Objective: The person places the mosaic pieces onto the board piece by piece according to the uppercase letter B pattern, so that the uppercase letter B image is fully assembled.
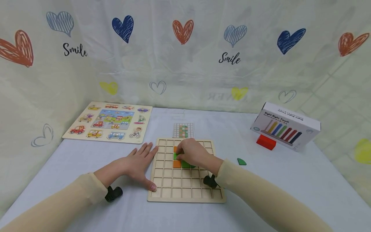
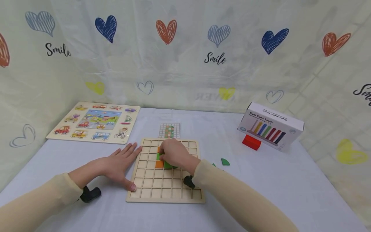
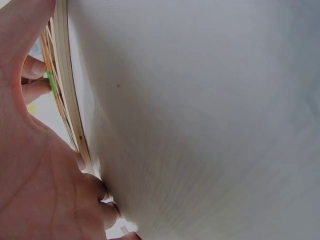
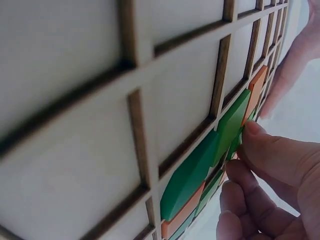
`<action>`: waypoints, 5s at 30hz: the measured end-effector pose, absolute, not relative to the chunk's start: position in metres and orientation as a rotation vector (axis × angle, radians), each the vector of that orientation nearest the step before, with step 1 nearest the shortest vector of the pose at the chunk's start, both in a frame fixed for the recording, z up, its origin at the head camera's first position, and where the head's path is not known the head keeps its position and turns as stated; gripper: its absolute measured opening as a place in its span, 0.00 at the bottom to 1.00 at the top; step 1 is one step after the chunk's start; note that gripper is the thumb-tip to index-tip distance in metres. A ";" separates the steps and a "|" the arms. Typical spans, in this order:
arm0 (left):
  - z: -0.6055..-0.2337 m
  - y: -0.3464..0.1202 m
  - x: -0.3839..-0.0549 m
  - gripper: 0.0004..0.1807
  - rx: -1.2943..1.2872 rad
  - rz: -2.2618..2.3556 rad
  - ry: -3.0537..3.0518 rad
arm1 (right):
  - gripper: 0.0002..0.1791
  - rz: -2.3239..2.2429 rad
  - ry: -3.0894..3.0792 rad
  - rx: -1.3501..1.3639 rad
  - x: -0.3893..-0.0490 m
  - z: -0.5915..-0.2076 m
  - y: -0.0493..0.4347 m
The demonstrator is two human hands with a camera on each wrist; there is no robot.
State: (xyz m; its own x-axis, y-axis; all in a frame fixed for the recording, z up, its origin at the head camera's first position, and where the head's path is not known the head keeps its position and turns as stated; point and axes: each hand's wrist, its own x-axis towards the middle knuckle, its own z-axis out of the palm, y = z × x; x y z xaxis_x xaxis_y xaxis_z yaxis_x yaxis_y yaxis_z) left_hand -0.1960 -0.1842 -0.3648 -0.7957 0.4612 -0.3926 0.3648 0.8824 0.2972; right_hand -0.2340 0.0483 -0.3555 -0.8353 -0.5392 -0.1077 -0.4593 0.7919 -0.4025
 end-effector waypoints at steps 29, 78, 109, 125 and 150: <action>-0.369 -0.186 -0.199 0.79 0.598 0.286 2.590 | 0.10 -0.597 2.830 -0.472 -0.218 -0.353 0.197; -0.373 -0.187 -0.197 0.78 0.587 0.284 2.598 | 0.09 -0.635 2.770 -0.711 -0.183 -0.363 0.214; -0.373 -0.185 -0.200 0.79 0.606 0.253 2.598 | 0.12 -0.502 2.787 -0.620 -0.158 -0.357 0.236; -0.370 -0.186 -0.200 0.79 0.585 0.271 2.581 | 0.12 -0.578 2.740 -0.739 -0.176 -0.346 0.148; -0.371 -0.185 -0.201 0.78 0.593 0.252 2.596 | 0.12 -0.413 2.826 -0.801 -0.182 -0.358 0.055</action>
State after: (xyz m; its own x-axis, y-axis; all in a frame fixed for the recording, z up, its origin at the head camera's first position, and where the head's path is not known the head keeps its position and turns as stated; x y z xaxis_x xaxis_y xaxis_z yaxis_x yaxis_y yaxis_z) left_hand -0.2005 -0.1855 -0.3714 -0.7999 0.4500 -0.3971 0.3652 0.8900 0.2730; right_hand -0.1819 0.0549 -0.3581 -0.8398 -0.5350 -0.0920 -0.4863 0.8167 -0.3106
